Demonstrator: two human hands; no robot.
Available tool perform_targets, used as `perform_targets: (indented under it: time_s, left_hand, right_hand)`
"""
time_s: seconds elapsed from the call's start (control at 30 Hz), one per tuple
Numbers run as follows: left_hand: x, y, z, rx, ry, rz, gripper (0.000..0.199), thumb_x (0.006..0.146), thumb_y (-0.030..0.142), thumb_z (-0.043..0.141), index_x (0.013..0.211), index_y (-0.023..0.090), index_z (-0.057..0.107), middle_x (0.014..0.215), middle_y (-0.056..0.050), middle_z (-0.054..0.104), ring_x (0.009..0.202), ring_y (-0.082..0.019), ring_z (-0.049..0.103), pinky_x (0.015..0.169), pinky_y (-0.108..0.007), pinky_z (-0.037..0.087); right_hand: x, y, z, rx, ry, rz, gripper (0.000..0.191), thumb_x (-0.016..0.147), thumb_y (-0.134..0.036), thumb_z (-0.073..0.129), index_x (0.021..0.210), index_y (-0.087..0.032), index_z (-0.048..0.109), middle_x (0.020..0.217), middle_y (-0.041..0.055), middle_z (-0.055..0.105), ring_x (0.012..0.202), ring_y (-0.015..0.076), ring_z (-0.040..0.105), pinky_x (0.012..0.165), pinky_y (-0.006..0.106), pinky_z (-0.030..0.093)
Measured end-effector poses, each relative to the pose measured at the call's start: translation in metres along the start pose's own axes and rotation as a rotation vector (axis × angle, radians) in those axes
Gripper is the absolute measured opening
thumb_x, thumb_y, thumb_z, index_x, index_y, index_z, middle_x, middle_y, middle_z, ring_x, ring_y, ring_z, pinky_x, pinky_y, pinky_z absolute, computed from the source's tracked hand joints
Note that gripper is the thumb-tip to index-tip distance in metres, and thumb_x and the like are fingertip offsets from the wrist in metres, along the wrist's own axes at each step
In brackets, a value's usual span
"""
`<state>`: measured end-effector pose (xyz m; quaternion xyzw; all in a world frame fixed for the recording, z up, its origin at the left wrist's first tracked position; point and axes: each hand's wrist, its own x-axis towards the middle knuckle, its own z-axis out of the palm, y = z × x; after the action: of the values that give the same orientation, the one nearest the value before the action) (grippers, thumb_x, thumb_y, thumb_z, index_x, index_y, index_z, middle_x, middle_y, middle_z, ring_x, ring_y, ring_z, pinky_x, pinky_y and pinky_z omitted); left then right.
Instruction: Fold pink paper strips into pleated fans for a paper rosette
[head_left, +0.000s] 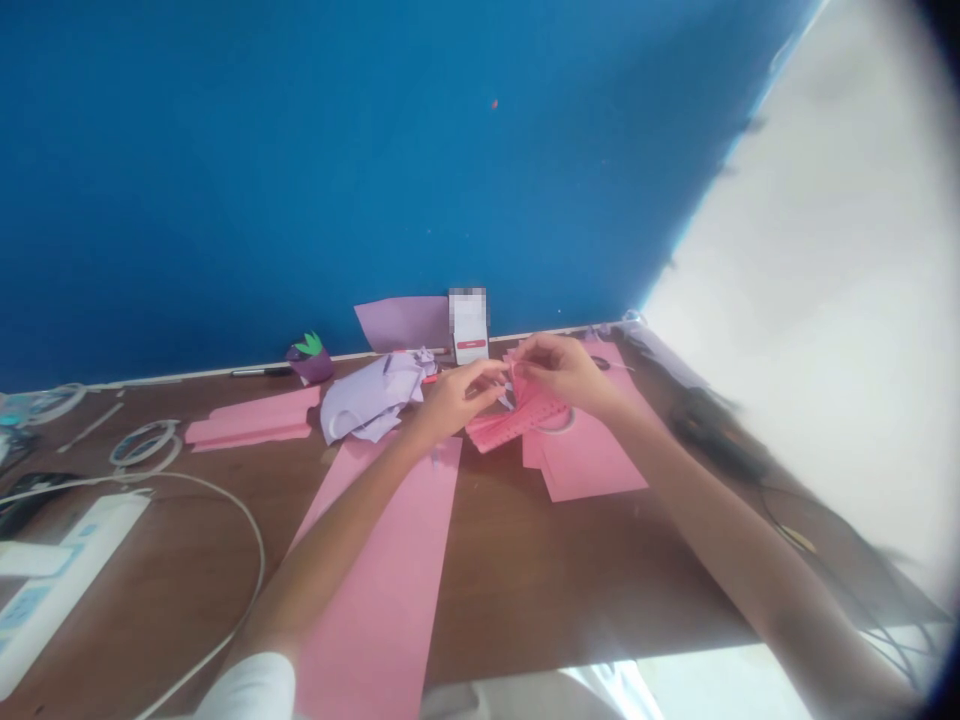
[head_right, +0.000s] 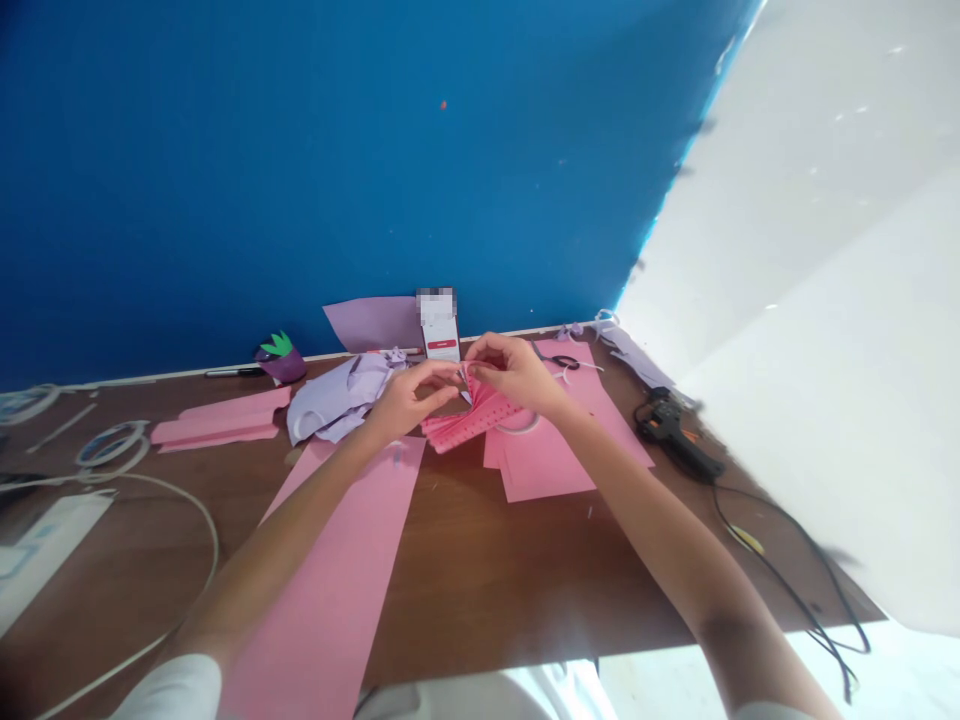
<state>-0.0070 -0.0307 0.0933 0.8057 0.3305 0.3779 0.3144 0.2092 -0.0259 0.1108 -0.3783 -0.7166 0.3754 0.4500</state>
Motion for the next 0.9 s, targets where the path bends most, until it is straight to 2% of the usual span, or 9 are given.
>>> perform_targets:
  time_s: [0.13,0.23,0.3,0.43,0.53,0.7,0.9]
  left_hand:
    - [0.001,0.002,-0.001,-0.039,-0.061,-0.029,0.031,0.091,0.035,0.056,0.120,0.025,0.062,0.111,-0.006,0.071,0.100,-0.019,0.068,0.090,-0.034,0.053]
    - [0.002,0.003,-0.010,-0.017,-0.131,-0.073,0.029,0.093,0.040,0.052,0.114,0.024,0.063,0.116,-0.007,0.069,0.105,-0.020,0.066,0.094,-0.035,0.051]
    - [0.002,0.003,-0.020,0.000,-0.235,-0.113,0.031,0.094,0.043,0.050,0.116,0.025,0.063,0.120,-0.006,0.067,0.108,-0.020,0.064,0.096,-0.035,0.049]
    - [0.002,0.003,-0.036,0.004,-0.504,-0.208,0.037,0.091,0.048,0.052,0.119,0.026,0.063,0.119,-0.005,0.067,0.103,-0.019,0.065,0.082,-0.028,0.052]
    - [0.002,0.007,-0.039,0.002,-0.588,-0.280,0.038,0.094,0.048,0.046,0.118,0.025,0.064,0.112,-0.005,0.068,0.090,-0.016,0.066,0.068,-0.023,0.050]
    - [0.004,0.009,-0.037,-0.134,-0.657,-0.313,0.033,0.093,0.039,0.051,0.120,0.023,0.062,0.111,-0.006,0.068,0.089,-0.015,0.066,0.073,-0.024,0.050]
    - [0.001,0.011,-0.035,-0.065,-0.594,-0.277,0.031,0.090,0.035,0.054,0.117,0.023,0.064,0.111,-0.006,0.069,0.094,-0.016,0.066,0.076,-0.025,0.050]
  right_hand:
    - [0.001,-0.003,-0.001,-0.015,0.026,0.010,0.012,0.081,-0.030,0.066,0.088,-0.020,0.065,0.084,0.0034,0.068,0.075,0.0160,0.064,0.067,0.030,0.050]
    - [0.002,-0.006,-0.003,-0.032,0.052,0.013,0.011,0.079,-0.028,0.066,0.084,-0.019,0.064,0.080,0.0024,0.067,0.068,0.0140,0.061,0.064,0.029,0.049]
    - [0.002,-0.008,-0.005,-0.039,0.060,0.013,0.011,0.080,-0.028,0.066,0.084,-0.019,0.064,0.079,0.0019,0.066,0.067,0.0131,0.059,0.062,0.029,0.048]
    - [0.001,-0.008,-0.011,-0.011,0.068,0.011,0.014,0.081,-0.030,0.066,0.088,-0.019,0.063,0.078,0.0009,0.064,0.065,0.0121,0.057,0.061,0.028,0.046]
    - [0.001,-0.007,-0.014,0.012,0.078,0.014,0.014,0.080,-0.031,0.067,0.088,-0.019,0.063,0.076,0.0002,0.063,0.064,0.0117,0.056,0.060,0.028,0.046]
    - [0.001,-0.007,-0.014,0.011,0.096,0.005,0.016,0.079,-0.032,0.068,0.088,-0.019,0.063,0.077,0.0007,0.063,0.066,0.0125,0.057,0.060,0.027,0.045]
    - [0.001,-0.005,-0.014,0.014,0.084,0.007,0.016,0.080,-0.031,0.068,0.089,-0.019,0.063,0.078,0.0009,0.063,0.066,0.0126,0.057,0.058,0.027,0.044]
